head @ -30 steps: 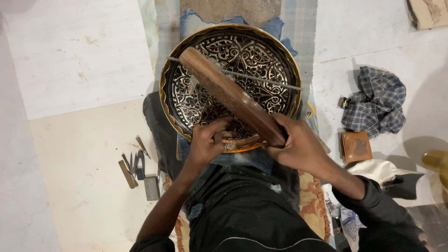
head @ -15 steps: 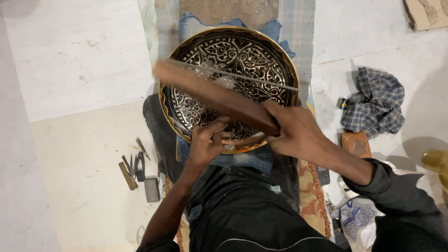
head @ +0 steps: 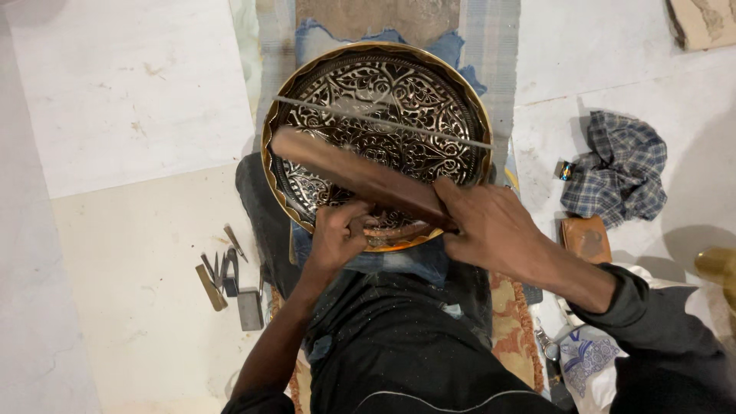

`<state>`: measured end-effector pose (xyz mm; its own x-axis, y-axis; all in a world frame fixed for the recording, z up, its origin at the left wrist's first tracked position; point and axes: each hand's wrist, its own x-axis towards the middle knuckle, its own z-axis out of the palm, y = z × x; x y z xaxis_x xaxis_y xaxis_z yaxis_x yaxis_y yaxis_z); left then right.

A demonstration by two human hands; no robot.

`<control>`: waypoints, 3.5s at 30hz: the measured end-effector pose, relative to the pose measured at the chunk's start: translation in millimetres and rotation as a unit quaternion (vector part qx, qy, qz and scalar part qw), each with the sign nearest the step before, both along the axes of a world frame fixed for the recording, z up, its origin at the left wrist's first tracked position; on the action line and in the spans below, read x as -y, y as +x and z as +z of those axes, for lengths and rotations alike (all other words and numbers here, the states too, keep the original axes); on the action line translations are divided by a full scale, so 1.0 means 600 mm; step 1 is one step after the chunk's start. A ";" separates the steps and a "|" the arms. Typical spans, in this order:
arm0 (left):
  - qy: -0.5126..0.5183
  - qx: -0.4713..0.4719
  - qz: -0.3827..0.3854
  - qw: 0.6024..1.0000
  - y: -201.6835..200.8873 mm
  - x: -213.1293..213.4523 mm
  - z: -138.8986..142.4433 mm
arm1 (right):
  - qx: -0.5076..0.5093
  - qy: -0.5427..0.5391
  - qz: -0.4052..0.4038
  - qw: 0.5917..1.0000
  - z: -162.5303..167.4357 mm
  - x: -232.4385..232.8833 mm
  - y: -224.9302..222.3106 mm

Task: The person uses a hammer and chisel to engrave intricate patterns into a large metal tray resting on their lap. They repeatedly strike the chisel with the hammer to create detailed designs on the tray's surface.

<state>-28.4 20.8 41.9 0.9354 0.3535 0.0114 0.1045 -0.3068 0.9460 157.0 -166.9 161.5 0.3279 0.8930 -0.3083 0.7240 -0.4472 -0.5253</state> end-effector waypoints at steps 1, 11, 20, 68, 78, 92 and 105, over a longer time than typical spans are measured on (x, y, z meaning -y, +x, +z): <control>0.009 0.015 0.010 1.000 0.002 0.000 0.001 | -0.032 0.050 -0.044 0.997 -0.001 0.002 0.000; 0.006 0.060 -0.028 0.998 0.005 -0.009 0.018 | -0.110 0.147 -0.124 0.975 -0.010 0.005 -0.011; -0.015 0.012 -0.031 0.999 0.003 -0.012 0.003 | -0.084 0.062 -0.069 0.992 -0.017 0.018 -0.005; 0.089 0.000 -0.105 0.990 0.008 -0.030 0.008 | -0.150 0.203 -0.209 0.945 -0.059 0.051 -0.052; 0.206 0.003 -0.084 0.975 -0.006 -0.029 -0.009 | -0.038 0.000 -0.125 0.991 -0.064 0.069 -0.054; 0.063 0.025 -0.004 0.998 -0.014 -0.014 0.004 | -0.131 0.061 -0.125 0.982 -0.011 0.022 -0.015; 0.044 -0.017 -0.008 0.999 -0.017 -0.012 0.000 | -0.012 0.031 -0.024 0.999 -0.001 -0.001 -0.009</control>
